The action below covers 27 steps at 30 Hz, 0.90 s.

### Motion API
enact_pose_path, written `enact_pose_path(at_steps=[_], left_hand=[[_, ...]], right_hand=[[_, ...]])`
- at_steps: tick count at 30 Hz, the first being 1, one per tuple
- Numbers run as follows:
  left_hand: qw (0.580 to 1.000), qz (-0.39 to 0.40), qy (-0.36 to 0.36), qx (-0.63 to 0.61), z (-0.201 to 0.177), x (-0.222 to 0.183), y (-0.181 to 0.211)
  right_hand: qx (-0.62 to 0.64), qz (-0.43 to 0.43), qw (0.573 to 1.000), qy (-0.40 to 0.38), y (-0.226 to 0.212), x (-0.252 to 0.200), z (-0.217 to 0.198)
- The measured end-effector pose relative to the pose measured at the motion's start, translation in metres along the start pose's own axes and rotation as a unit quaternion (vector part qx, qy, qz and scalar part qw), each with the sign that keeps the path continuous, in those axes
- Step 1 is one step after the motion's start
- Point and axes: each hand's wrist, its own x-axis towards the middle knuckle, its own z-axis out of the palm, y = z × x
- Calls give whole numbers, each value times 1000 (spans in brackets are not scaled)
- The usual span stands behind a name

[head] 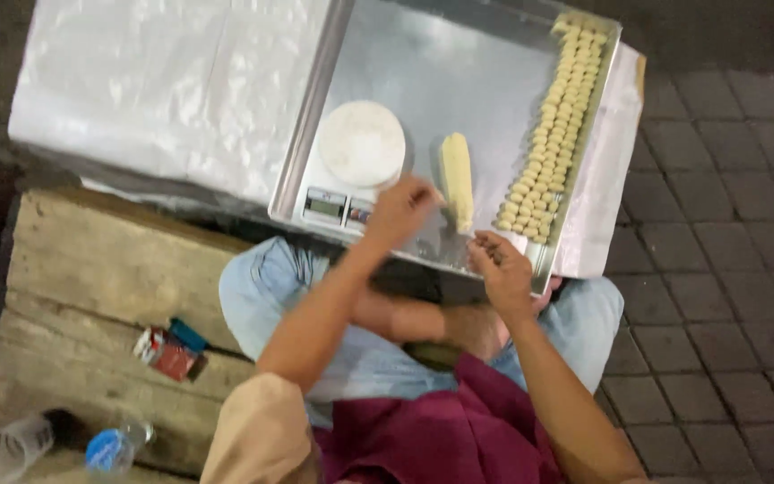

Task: Shaping small dough balls by hand, rolling them between palms, and arranging them in rows in a metal tray.

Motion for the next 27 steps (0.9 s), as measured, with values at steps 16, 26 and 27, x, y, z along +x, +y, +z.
enact_pose_path(at_steps=[16,26,27], left_hand=[[864,-301,-212,-342,65,-12,7],[905,-189,-214,-314,24,-6,48],[906,-192,-213,-313,26,-6,48]], right_hand=[[89,-1,993,78,7,10,7],[115,83,987,71,4,16,-2],[116,84,987,69,13,19,-8]])
